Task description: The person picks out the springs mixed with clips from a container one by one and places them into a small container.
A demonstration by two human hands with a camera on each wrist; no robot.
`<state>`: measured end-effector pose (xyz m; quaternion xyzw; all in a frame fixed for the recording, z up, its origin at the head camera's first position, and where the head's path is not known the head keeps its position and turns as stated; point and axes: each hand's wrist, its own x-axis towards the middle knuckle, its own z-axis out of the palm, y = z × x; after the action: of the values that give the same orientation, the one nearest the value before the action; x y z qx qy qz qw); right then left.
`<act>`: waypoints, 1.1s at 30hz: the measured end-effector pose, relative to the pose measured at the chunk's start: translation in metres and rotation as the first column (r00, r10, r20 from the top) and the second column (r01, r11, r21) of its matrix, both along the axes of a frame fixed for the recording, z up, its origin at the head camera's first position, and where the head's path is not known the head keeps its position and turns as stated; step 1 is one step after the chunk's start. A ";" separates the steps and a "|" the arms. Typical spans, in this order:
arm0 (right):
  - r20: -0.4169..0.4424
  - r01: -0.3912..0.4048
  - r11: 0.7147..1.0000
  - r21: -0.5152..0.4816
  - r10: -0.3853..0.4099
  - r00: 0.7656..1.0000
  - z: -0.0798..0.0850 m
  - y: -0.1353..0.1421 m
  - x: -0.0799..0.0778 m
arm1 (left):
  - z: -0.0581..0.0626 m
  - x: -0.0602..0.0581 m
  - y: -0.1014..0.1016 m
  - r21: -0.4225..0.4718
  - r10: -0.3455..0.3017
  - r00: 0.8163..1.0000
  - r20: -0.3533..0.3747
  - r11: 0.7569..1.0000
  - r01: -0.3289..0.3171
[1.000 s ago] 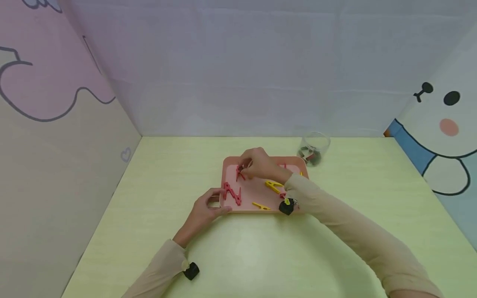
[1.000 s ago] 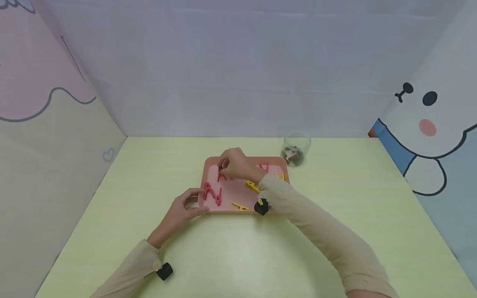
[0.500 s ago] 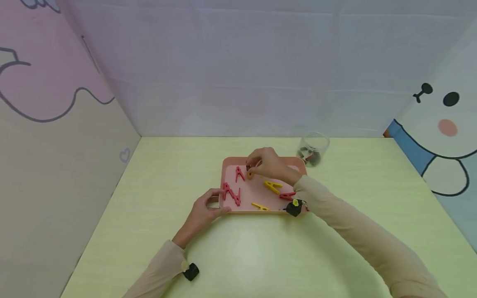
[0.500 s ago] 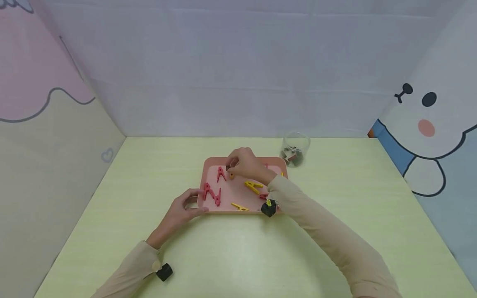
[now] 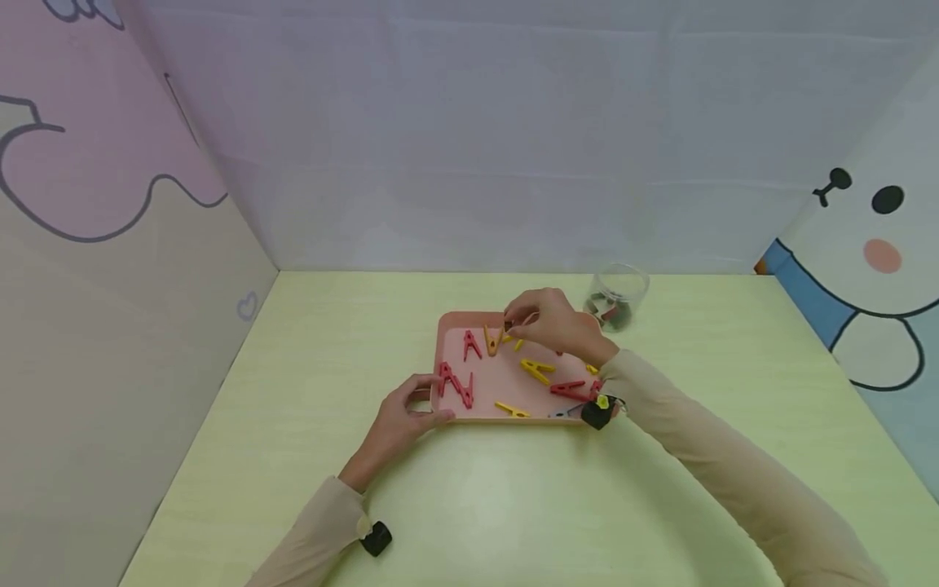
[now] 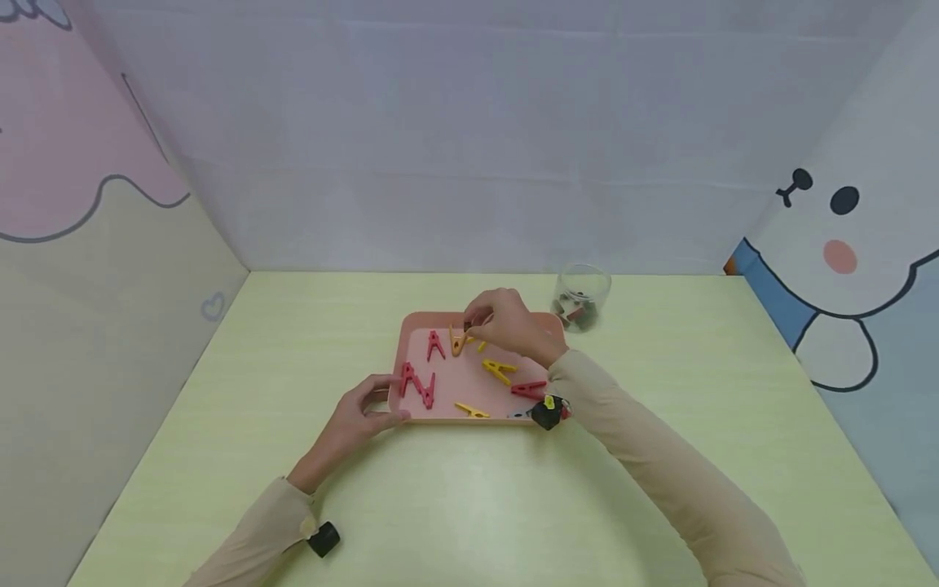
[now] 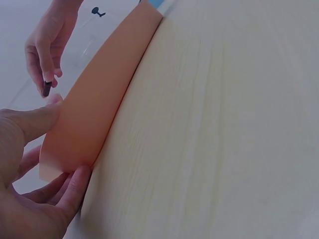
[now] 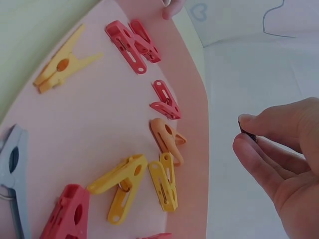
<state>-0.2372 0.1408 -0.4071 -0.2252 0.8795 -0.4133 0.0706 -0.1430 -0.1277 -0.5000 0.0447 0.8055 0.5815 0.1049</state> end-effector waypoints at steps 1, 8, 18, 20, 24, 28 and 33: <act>-0.004 0.006 1.000 0.002 -0.006 1.000 0.000 0.001 0.000 | -0.001 0.000 0.000 0.001 -0.001 1.000 0.000 1.000 0.001; -0.042 0.008 1.000 -0.008 -0.009 0.999 -0.002 0.010 -0.003 | -0.003 0.000 -0.001 -0.001 -0.003 1.000 -0.002 1.000 0.003; -0.074 0.035 0.998 -0.050 -0.038 0.997 0.007 0.031 -0.005 | -0.003 -0.001 -0.001 0.008 -0.010 1.000 -0.003 1.000 0.010; -0.075 0.041 0.998 -0.056 -0.045 0.996 0.011 0.035 -0.005 | -0.003 -0.001 -0.001 0.008 -0.010 1.000 -0.003 1.000 0.010; -0.106 0.051 0.998 -0.029 -0.054 0.993 0.016 0.042 -0.007 | 0.007 0.003 0.000 0.015 -0.005 1.000 0.005 1.000 0.005; -0.135 0.061 0.998 -0.005 -0.061 0.989 0.018 0.046 -0.007 | 0.016 0.006 0.002 0.010 -0.007 1.000 0.013 1.000 0.007; -0.156 0.061 0.998 0.006 -0.059 0.986 0.024 0.050 -0.007 | -0.004 0.000 -0.001 0.015 -0.003 1.000 -0.001 1.000 0.003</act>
<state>-0.2442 0.1910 -0.3836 -0.2300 0.8909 -0.3915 -0.0096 -0.1429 -0.1285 -0.5038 0.0472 0.8012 0.5872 0.1050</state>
